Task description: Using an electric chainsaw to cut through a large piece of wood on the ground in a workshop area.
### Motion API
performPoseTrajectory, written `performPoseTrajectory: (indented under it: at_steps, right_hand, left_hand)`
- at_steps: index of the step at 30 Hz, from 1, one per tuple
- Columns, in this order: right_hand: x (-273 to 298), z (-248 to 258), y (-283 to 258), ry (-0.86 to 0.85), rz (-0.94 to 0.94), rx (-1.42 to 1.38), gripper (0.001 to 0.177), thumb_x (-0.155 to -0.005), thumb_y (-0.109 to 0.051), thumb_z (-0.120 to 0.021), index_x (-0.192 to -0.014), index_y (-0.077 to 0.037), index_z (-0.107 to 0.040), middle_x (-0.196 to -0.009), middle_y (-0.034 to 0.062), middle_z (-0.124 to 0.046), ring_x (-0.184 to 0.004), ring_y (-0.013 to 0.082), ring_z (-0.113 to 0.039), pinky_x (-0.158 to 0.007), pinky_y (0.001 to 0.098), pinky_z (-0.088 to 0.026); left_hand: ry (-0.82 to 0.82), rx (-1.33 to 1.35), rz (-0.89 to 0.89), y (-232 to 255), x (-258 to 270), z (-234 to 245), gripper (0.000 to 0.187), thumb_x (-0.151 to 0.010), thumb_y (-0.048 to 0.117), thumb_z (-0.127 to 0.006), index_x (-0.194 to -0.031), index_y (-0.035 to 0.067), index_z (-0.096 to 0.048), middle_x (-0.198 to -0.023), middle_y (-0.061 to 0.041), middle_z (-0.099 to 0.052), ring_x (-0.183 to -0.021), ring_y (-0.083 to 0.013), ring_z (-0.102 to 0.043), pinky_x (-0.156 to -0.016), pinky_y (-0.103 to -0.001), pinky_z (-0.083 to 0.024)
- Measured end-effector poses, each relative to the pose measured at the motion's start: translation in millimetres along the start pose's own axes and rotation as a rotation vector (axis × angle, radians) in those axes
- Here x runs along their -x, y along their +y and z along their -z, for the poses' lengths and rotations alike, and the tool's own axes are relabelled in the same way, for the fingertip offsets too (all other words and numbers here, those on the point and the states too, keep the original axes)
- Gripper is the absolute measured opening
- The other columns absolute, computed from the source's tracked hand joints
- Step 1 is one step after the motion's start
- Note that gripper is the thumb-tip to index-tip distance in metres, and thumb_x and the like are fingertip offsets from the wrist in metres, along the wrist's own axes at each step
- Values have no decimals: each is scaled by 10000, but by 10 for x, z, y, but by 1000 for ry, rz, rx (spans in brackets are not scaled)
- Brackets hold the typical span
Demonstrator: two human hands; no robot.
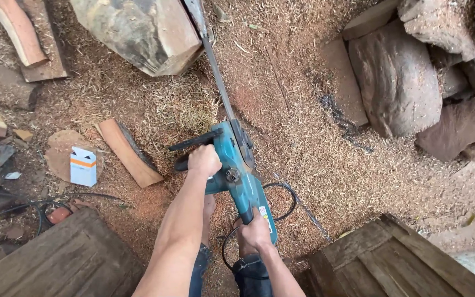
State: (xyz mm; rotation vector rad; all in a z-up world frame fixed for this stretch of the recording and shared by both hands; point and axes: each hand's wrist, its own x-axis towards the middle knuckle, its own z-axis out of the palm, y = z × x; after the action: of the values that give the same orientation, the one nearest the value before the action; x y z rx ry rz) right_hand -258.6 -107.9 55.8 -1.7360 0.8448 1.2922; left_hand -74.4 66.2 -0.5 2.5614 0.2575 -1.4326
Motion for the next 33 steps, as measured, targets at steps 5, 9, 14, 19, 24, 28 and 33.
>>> performPoseTrajectory:
  at_steps: [5,9,14,19,24,28,33]
  right_hand:
    - [-772,-192,342,78,71,112,390,-681,-217,-742,-1057,-155,-656,-884,159,-764,-1013,380,-747,-846,463,-578]
    - [-1147,-165,318,85,96,148,393,-720,-209,-686,-1107,-157,-648,-949,196,-751,-1060,404,-728,-882,496,-566]
    - [-1531,-177,61,99,124,95,378,-710,-188,-621,-1086,-163,-649,-888,155,-744,-1007,373,-747,-853,471,-564]
    - [-1750,-192,-321,107,187,75,392,-719,-148,-643,-1109,-132,-675,-876,185,-732,-978,422,-744,-835,493,-566]
    - [-2008,-105,-655,98,191,74,380,-721,-189,-684,-1098,-144,-677,-863,175,-732,-958,406,-746,-823,489,-566]
    - [-2117,9,-1005,112,218,71,323,-724,-222,-677,-1035,-137,-657,-815,174,-718,-924,416,-740,-790,506,-548]
    - [-2453,-86,-1149,88,230,52,331,-715,-188,-670,-1043,-142,-667,-837,182,-721,-936,417,-734,-797,494,-541]
  left_hand:
    - [8,56,4,8,-268,-31,441,-871,206,-502,-1213,21,-711,-1214,-203,-721,-1191,-404,-668,-1033,-531,-521]
    - [33,85,42,3,-572,-160,436,-865,210,-552,-1220,12,-712,-1204,-215,-723,-1190,-408,-667,-1031,-535,-525]
    - [65,59,62,-77,-1067,-96,451,-863,249,-583,-1219,6,-714,-1226,-229,-715,-1204,-424,-657,-1028,-555,-521]
    - [170,36,115,-261,-1471,209,553,-768,362,-715,-1213,34,-717,-1218,-201,-718,-1233,-409,-636,-1042,-571,-506]
    - [204,6,113,-311,-1802,463,590,-760,393,-755,-1201,3,-726,-1191,-213,-728,-1193,-427,-656,-1032,-567,-505]
    - [285,28,119,-431,-2036,688,482,-771,393,-737,-1123,65,-761,-1111,-164,-754,-1143,-414,-678,-988,-553,-528]
    - [300,41,121,-415,-2251,824,469,-794,388,-727,-1124,57,-756,-1109,-174,-753,-1146,-414,-675,-1005,-548,-518]
